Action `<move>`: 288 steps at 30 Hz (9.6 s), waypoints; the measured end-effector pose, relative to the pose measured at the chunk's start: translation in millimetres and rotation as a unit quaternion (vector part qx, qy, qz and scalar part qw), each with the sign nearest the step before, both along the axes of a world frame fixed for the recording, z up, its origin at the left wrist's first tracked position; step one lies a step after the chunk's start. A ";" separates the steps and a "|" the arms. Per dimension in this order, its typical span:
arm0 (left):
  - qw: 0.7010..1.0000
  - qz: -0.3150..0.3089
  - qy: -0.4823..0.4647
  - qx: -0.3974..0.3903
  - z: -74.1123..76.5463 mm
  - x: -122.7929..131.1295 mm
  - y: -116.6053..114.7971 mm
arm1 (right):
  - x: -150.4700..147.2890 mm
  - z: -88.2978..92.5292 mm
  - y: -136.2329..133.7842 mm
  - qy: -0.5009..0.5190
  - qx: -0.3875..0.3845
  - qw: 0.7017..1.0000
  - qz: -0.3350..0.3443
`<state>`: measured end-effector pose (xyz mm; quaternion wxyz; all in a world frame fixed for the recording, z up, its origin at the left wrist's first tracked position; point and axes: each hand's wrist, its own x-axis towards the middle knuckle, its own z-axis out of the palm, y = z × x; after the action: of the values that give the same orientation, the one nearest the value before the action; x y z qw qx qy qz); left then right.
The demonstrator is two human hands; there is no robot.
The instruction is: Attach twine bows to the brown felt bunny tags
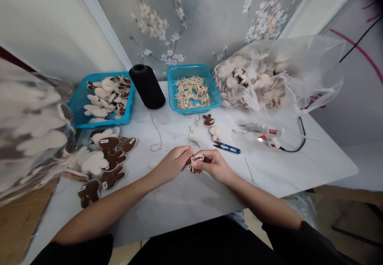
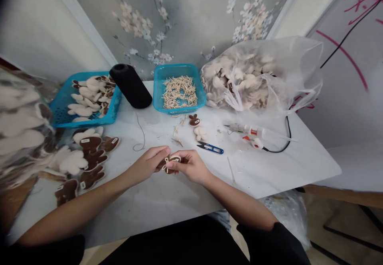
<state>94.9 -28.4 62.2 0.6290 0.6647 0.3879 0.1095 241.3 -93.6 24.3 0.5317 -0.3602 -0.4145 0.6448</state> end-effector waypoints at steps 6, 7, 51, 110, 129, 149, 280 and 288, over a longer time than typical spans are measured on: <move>0.997 -0.005 -0.035 -0.062 13.3 11.7 13.3 | 2.5 10.2 -3.6 -0.004 -0.018 0.999 -0.034; 0.998 -0.003 -0.045 -0.052 18.4 11.8 15.5 | 3.5 11.7 -5.3 0.002 -0.027 0.999 -0.045; 0.889 -0.228 -0.052 0.393 57.1 70.7 24.4 | 57.4 36.3 -25.2 0.062 -0.040 0.955 -0.287; 0.990 -0.080 -0.067 0.100 50.9 61.2 59.9 | 75.1 36.3 -21.0 -0.385 0.218 0.859 -0.257; 0.990 0.039 -0.042 0.132 40.5 -18.2 13.8 | 19.8 33.1 27.9 -0.104 0.059 0.992 -0.036; 0.976 0.052 -0.062 0.201 38.6 -1.6 11.2 | 16.0 43.6 15.6 0.026 -0.039 0.996 -0.074; 0.990 0.076 -0.098 -0.065 -58.5 9.6 8.5 | 70.5 -37.0 -58.2 -0.639 -0.109 0.691 -0.320; 0.989 0.080 -0.098 -0.076 -57.9 10.6 8.4 | 69.4 -37.5 -58.9 -0.646 -0.099 0.686 -0.321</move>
<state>105.5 -20.0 4.3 0.7021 0.5676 0.3838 0.1938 310.7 -152.5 -13.3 0.2685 -0.8488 -0.4484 0.0801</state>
